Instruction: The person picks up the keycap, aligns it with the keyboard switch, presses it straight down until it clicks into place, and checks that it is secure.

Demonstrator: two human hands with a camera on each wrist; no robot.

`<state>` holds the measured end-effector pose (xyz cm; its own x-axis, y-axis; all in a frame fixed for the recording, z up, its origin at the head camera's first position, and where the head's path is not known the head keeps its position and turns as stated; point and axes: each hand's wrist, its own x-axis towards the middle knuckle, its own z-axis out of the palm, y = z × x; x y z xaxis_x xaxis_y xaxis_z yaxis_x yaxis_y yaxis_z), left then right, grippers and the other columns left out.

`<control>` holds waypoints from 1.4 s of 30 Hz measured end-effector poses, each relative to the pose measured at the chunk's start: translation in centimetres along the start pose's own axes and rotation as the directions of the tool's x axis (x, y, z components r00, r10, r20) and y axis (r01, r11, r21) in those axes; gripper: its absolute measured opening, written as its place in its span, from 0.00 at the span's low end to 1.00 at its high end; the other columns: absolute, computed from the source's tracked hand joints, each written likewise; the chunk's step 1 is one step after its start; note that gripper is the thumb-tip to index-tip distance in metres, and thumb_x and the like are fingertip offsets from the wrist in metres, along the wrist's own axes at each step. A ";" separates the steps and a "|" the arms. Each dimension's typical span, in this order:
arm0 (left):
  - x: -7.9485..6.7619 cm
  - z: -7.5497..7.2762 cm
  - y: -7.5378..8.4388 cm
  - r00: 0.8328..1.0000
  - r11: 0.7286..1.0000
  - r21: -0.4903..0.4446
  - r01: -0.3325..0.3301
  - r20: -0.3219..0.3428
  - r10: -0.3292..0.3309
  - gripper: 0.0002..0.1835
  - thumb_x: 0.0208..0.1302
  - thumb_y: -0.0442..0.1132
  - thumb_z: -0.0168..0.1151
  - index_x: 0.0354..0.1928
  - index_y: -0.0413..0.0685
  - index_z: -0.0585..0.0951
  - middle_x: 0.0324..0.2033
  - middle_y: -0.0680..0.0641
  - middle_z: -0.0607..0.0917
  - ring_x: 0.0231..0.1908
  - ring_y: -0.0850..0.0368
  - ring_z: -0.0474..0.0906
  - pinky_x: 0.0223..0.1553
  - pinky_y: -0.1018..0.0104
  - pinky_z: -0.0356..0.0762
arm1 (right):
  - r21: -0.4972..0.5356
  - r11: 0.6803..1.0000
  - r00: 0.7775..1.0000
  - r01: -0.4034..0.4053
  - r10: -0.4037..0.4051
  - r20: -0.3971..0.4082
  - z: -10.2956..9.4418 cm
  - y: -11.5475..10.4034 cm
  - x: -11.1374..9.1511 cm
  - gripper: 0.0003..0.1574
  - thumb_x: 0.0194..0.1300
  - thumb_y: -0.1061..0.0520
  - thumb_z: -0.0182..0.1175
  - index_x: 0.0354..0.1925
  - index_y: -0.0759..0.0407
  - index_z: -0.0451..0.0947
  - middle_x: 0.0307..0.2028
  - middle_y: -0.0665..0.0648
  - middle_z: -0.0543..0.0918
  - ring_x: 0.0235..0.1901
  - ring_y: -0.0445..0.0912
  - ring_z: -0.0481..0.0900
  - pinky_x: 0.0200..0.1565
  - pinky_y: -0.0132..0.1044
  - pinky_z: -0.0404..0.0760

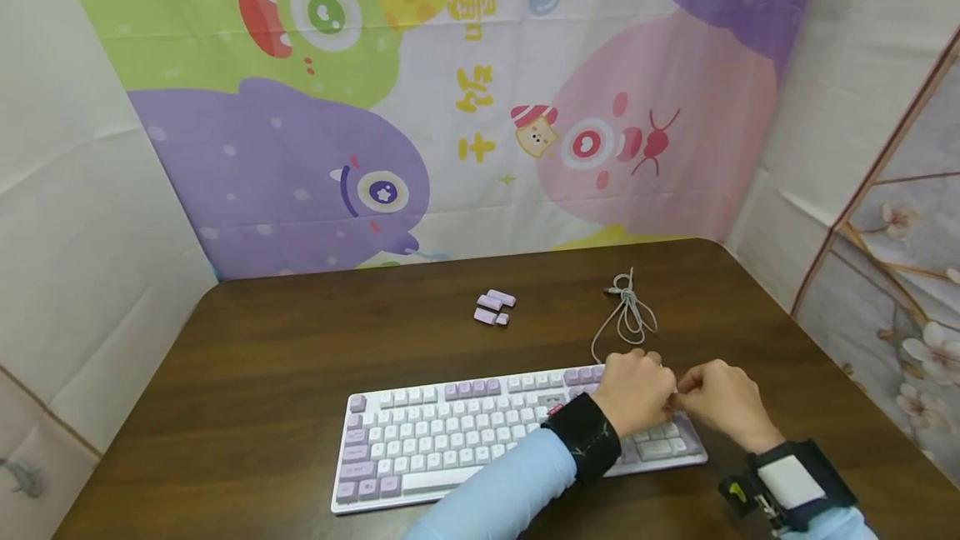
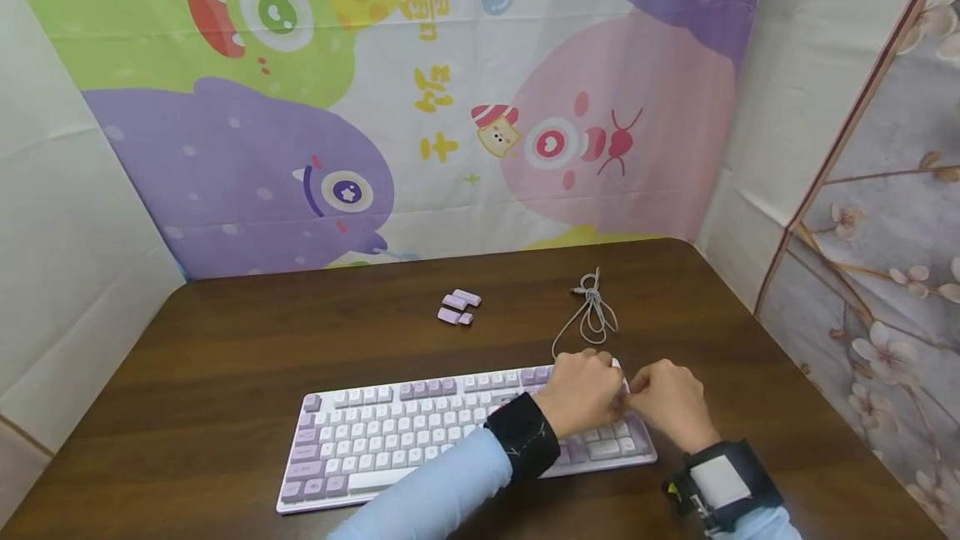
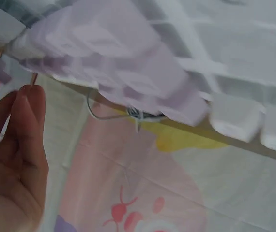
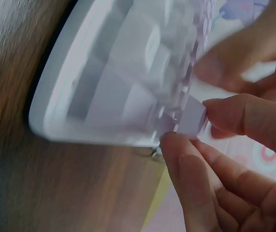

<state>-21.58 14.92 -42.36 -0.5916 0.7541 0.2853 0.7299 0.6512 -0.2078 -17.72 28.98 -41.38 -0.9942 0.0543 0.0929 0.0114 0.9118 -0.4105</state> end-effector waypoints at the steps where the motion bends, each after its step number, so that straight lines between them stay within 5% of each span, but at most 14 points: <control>1: -0.1 -0.1 -0.2 1.000 1.000 -0.016 -0.006 0.021 0.007 0.11 0.47 0.58 0.66 0.32 0.68 0.83 0.31 0.61 0.82 0.30 0.65 0.77 0.21 0.68 0.71 | 0.001 1.000 1.000 0.003 -0.003 0.019 -0.1 0.2 0.2 0.08 0.45 0.54 0.67 0.22 0.58 0.84 0.23 0.55 0.85 0.22 0.44 0.76 0.24 0.40 0.69; 9: -1.0 -0.2 -0.6 0.966 0.982 -0.098 -0.164 0.187 0.180 0.26 0.53 0.47 0.61 0.58 0.68 0.74 0.59 0.66 0.74 0.54 0.67 0.71 0.43 0.72 0.76 | 0.025 1.000 0.982 -0.004 -0.001 0.190 -0.3 1.5 0.9 0.10 0.49 0.57 0.64 0.28 0.63 0.85 0.25 0.58 0.85 0.23 0.42 0.72 0.25 0.36 0.68; 18: -0.8 -0.4 -0.7 0.946 0.985 -0.104 -0.137 0.281 0.162 0.27 0.57 0.49 0.58 0.61 0.72 0.70 0.61 0.71 0.70 0.57 0.69 0.67 0.52 0.69 0.70 | -0.041 0.999 0.989 -0.011 0.017 0.146 -0.3 1.1 0.9 0.09 0.48 0.55 0.65 0.26 0.61 0.85 0.26 0.60 0.86 0.24 0.45 0.76 0.25 0.39 0.68; 25: -0.9 -0.3 -0.8 0.949 0.987 -0.081 -0.138 0.276 0.155 0.25 0.58 0.50 0.57 0.60 0.72 0.71 0.60 0.71 0.70 0.57 0.70 0.66 0.51 0.70 0.69 | -0.091 0.996 0.995 -0.005 0.014 0.097 -0.1 0.3 0.9 0.05 0.46 0.58 0.65 0.22 0.59 0.84 0.23 0.59 0.85 0.22 0.47 0.77 0.24 0.42 0.69; 42: -1.3 -0.3 0.0 0.961 0.984 0.015 -0.179 0.219 0.171 0.19 0.54 0.56 0.58 0.50 0.71 0.76 0.52 0.70 0.76 0.51 0.71 0.67 0.48 0.72 0.66 | -0.111 0.993 0.989 -0.033 0.048 0.138 0.3 -0.1 1.0 0.05 0.42 0.61 0.61 0.19 0.55 0.85 0.23 0.57 0.85 0.21 0.45 0.72 0.23 0.41 0.67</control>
<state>-20.76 13.92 -42.45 -0.5184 0.8545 0.0336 0.8186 0.5072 -0.2695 -18.75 28.80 -41.52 -0.9977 0.0414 -0.0531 0.0559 0.9491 -0.3101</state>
